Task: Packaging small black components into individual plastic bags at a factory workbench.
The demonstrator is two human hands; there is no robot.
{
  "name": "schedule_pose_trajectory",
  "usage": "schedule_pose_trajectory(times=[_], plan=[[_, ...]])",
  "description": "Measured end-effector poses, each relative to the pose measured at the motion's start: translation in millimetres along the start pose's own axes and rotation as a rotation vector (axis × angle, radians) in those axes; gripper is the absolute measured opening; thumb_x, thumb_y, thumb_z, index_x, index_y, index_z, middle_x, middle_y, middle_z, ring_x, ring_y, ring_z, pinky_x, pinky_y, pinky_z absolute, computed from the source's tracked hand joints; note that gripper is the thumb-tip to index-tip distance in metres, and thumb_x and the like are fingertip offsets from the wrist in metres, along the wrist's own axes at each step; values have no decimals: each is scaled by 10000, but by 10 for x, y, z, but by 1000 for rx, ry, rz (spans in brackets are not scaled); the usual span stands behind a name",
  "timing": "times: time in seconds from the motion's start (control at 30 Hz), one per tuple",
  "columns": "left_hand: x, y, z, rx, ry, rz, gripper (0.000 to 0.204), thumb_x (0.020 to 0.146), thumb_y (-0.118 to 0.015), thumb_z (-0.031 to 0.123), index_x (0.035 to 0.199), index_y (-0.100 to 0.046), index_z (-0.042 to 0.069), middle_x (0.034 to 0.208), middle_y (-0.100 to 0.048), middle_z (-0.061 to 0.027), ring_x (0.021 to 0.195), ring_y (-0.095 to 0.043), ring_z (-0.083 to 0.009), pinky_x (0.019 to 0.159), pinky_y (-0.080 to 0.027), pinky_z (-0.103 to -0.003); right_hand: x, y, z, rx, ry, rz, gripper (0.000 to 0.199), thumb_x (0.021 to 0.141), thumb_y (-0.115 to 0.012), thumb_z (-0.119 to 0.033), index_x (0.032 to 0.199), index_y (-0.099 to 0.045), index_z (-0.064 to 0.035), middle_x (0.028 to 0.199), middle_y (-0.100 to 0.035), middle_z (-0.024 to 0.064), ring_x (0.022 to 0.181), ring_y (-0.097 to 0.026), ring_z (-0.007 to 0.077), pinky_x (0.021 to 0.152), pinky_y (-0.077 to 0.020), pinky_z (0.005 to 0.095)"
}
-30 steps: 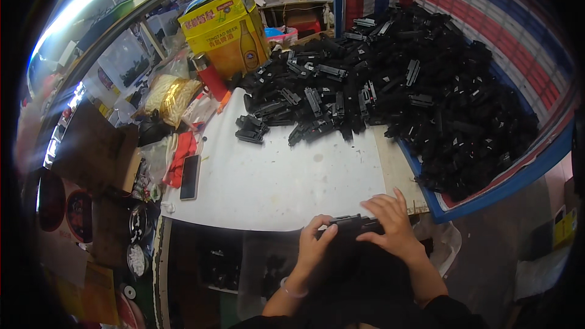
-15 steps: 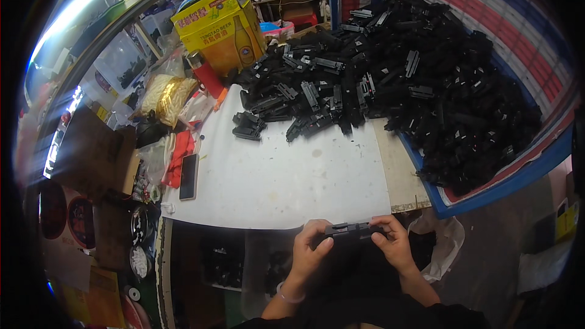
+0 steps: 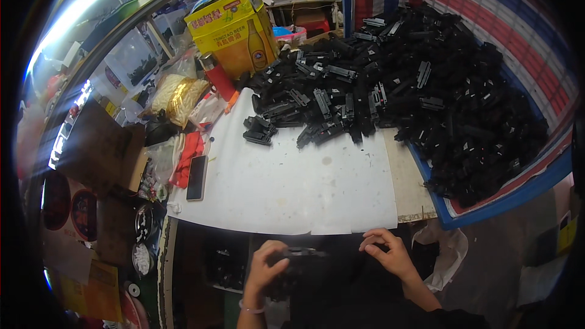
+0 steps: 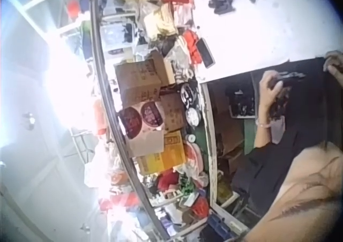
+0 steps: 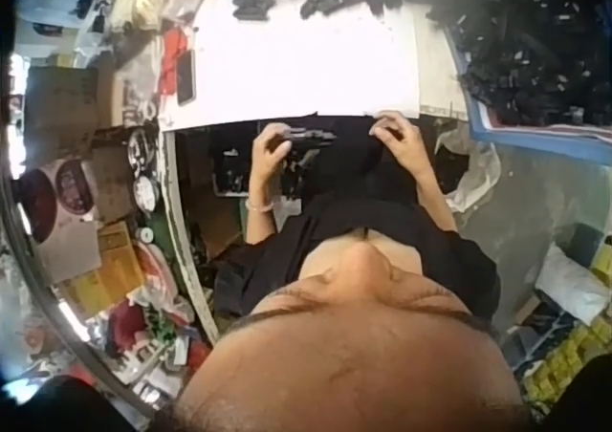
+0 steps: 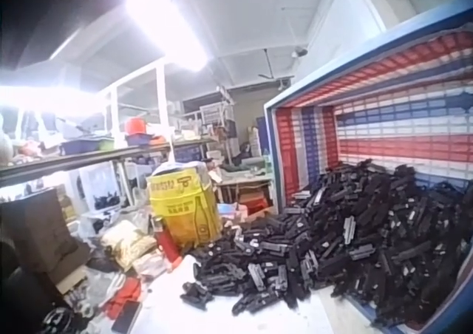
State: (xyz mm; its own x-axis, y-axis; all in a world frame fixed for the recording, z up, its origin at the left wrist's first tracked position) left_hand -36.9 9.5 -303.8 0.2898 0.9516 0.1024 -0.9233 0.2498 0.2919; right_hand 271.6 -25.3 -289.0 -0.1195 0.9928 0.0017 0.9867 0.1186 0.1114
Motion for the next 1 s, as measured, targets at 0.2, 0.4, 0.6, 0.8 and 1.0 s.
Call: schedule_pose_trajectory(times=[0.2,0.4,0.6,0.8,1.0], plan=[[-280,490,-267,381,198,-77,356,714,-733,291,798,-586,-21,826,-597,-74,788,-545,-164,692,-421,-289,-2,2,17,5,-32,-4,234,870,-621,-131,1052,-557,2,849,-674,97,834,-639,150,773,-482,271],[-423,466,-549,389,415,-159,368,738,-742,326,814,-609,-9,745,-574,-65,684,-509,-144,608,-403,-277,-11,-61,63,-138,1,-51,211,866,-616,-111,1034,-574,10,841,-676,100,813,-646,151,756,-487,263],[-275,409,-497,25,376,-31,267,783,-693,216,875,-599,-16,819,-598,-48,815,-556,-121,721,-448,-290,-69,-9,66,-34,-70,31,169,861,-590,-79,1005,-577,9,811,-670,81,777,-627,123,728,-469,238],[-290,204,-276,-164,199,63,440,767,-668,400,869,-607,-24,912,-583,-56,875,-538,-149,798,-406,-276,-37,-102,40,-49,-74,-14,174,871,-581,-108,1000,-575,9,808,-666,83,770,-622,124,726,-469,240],[-300,95,-141,-243,113,96,311,785,-677,238,931,-606,-28,964,-610,-77,924,-563,-176,854,-423,-295,-12,-155,18,-49,-74,-25,176,873,-581,-114,997,-575,11,808,-667,88,779,-630,136,732,-473,249]])
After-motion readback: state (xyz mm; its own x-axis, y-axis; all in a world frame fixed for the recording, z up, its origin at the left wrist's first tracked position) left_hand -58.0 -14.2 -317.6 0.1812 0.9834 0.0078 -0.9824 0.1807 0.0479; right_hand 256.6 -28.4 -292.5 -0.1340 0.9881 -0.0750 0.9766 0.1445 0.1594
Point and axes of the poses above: each hand's wrist, its own x-axis towards the middle knuckle, its own y-axis out of the back of the hand, z = x × y, the point moved 2 cm from there along x, towards the middle knuckle
